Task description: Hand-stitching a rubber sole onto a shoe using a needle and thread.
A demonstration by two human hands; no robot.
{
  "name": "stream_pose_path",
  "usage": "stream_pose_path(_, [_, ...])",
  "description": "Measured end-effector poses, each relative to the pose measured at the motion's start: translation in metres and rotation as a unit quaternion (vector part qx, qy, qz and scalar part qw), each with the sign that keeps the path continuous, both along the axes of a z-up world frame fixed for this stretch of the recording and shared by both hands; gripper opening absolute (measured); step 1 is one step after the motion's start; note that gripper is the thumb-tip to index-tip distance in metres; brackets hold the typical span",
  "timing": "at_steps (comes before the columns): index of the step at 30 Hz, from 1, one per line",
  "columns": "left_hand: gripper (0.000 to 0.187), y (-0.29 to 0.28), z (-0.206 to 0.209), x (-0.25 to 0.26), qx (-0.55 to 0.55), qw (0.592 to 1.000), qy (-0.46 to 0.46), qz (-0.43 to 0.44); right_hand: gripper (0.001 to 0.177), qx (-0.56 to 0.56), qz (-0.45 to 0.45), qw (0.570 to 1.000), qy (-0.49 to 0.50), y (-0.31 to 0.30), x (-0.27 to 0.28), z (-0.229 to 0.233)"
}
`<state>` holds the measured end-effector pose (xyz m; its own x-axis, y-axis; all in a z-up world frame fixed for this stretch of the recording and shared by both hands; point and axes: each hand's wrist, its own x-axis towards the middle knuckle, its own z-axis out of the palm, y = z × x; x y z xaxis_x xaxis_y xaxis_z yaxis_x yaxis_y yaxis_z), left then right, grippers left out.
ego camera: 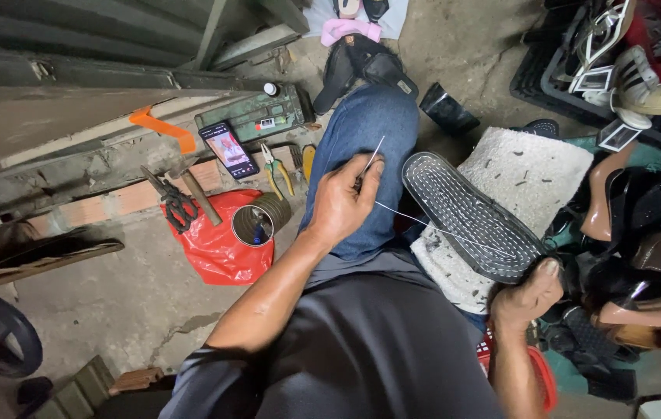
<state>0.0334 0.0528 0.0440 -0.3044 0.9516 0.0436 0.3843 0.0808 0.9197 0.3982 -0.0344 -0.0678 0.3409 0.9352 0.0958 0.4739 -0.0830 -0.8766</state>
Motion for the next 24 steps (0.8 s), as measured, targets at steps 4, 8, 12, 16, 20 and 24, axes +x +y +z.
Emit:
stream_pose_path(4, [0.013,0.0,-0.002,-0.001,0.002,1.0,0.004,0.0,0.047,0.003,-0.012,1.0,0.015,0.004,-0.008,0.009])
stream_pose_path(8, [0.013,0.0,0.0,-0.001,0.003,1.0,0.003,0.001,0.045,0.007,-0.021,0.999,0.03,0.004,-0.005,0.005])
stream_pose_path(12, [0.013,0.0,0.0,-0.001,0.003,1.0,0.004,0.0,0.048,0.001,-0.012,1.0,0.015,0.004,-0.009,0.009])
stream_pose_path(16, [0.014,-0.001,-0.012,0.001,0.002,1.0,0.002,0.002,0.048,0.009,-0.015,1.0,0.017,0.009,-0.012,0.016])
stream_pose_path(20, [0.014,-0.003,-0.017,0.004,0.016,1.0,0.016,0.009,0.047,-0.021,-0.016,0.999,0.032,0.009,-0.005,0.013])
stream_pose_path(24, [0.023,-0.011,-0.005,0.008,0.035,0.997,0.061,0.01,0.048,-0.025,0.005,0.999,0.029,0.007,0.011,0.002])
